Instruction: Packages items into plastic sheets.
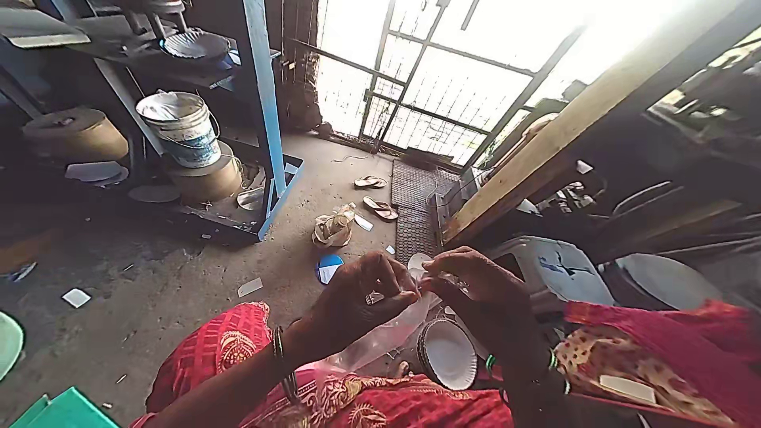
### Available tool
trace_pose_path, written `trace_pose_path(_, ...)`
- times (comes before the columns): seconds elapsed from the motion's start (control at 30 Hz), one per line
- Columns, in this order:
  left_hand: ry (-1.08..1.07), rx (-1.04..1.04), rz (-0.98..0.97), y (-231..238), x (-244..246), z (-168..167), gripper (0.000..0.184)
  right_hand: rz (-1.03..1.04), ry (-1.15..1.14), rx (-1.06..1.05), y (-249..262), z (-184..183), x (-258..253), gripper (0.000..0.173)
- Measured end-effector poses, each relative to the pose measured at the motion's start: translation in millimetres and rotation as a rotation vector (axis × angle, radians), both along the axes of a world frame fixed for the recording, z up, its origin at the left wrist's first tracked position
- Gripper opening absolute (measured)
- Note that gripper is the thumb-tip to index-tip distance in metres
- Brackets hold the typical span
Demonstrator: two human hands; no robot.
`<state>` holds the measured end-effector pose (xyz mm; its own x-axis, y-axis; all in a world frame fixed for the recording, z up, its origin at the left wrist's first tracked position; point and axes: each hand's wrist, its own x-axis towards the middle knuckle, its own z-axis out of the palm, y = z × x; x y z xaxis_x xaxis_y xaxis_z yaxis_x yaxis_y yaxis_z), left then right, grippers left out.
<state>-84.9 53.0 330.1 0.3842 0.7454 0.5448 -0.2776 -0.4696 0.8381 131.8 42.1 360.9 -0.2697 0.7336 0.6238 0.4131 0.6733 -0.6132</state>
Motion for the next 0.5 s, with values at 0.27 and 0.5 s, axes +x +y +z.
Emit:
trace_pose_path(0.27, 0.004, -0.050, 0.176, 6, 2, -5, 0.023, -0.385, -0.111, 0.308, -12, -1, -16, 0.020)
trace_pose_path(0.5, -0.113, -0.286, 0.122, 9, 5, -1, 0.026, -0.426, -0.119, 0.358, -23, 0, -19, 0.041)
